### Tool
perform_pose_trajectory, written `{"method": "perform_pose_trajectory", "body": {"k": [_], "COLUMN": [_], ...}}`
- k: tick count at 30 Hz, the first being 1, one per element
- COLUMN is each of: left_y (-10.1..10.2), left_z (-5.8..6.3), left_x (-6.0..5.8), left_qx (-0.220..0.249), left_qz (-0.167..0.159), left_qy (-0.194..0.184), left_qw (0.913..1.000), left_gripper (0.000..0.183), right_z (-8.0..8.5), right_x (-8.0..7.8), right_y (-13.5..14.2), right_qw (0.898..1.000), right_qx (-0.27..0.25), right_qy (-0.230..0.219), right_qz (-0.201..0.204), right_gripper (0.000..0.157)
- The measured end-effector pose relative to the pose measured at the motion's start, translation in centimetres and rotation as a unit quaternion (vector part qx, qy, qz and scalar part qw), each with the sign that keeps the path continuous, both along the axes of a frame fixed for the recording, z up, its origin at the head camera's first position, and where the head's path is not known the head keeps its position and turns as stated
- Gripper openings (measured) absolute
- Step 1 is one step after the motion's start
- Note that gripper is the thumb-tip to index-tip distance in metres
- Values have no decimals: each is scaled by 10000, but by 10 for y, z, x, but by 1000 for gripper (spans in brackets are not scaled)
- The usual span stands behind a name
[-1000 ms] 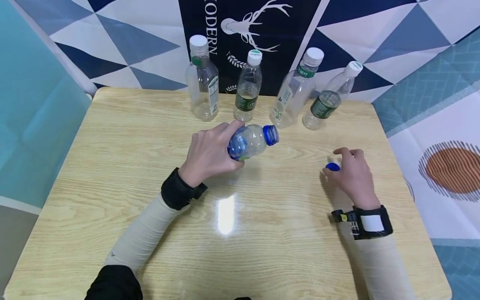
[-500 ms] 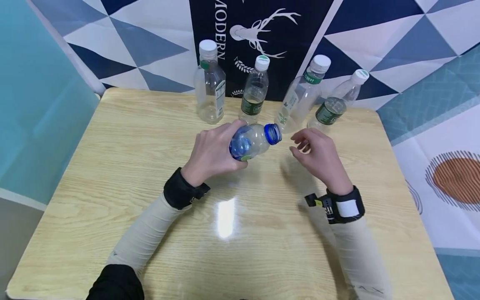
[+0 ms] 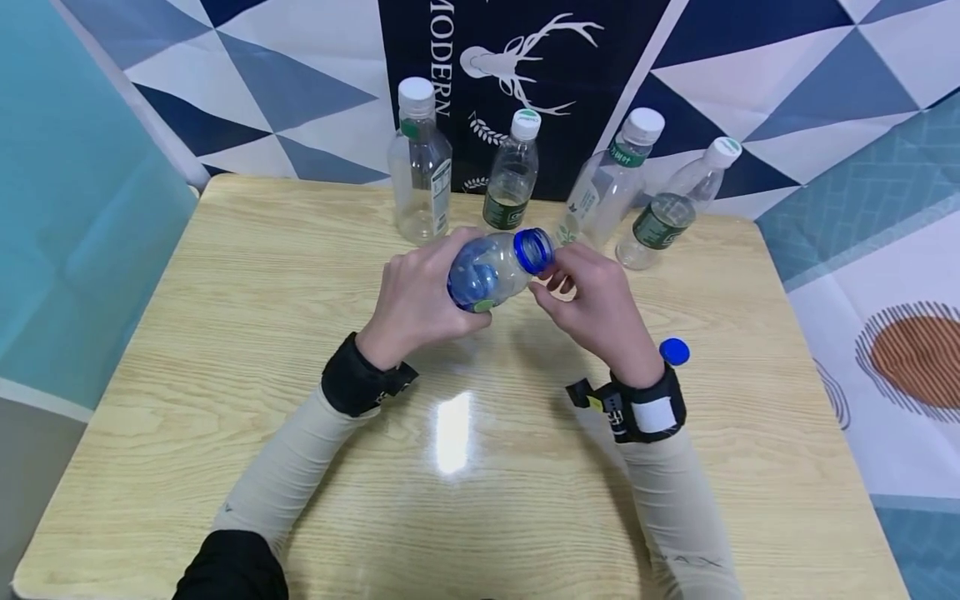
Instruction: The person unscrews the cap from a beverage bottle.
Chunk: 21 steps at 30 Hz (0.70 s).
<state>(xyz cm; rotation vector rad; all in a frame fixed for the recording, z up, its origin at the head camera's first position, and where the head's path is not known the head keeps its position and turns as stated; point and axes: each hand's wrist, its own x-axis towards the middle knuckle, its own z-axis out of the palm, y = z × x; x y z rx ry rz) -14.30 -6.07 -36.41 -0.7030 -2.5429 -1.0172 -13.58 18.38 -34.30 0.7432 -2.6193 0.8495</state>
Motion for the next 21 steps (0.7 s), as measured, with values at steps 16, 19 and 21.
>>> {"method": "perform_pose_trajectory", "body": {"k": [16, 19, 21], "left_y": [-20, -31, -40], "left_z": [1, 3, 4], "left_x": [-12, -17, -22], "left_qx": [1823, 2398, 2759], "left_qz": [-68, -127, -103], "left_qy": [-431, -339, -367], "left_qw": [9823, 9702, 9604], "left_gripper": [86, 83, 82], "right_z": [-3, -3, -3], "right_x": [1, 1, 1], "right_y": [1, 1, 2], "right_qw": [9999, 9999, 9999], "right_qx": [8, -1, -17], "right_qy": [107, 76, 59], "right_qz": [-68, -79, -98], "right_gripper": [7, 7, 7]}}
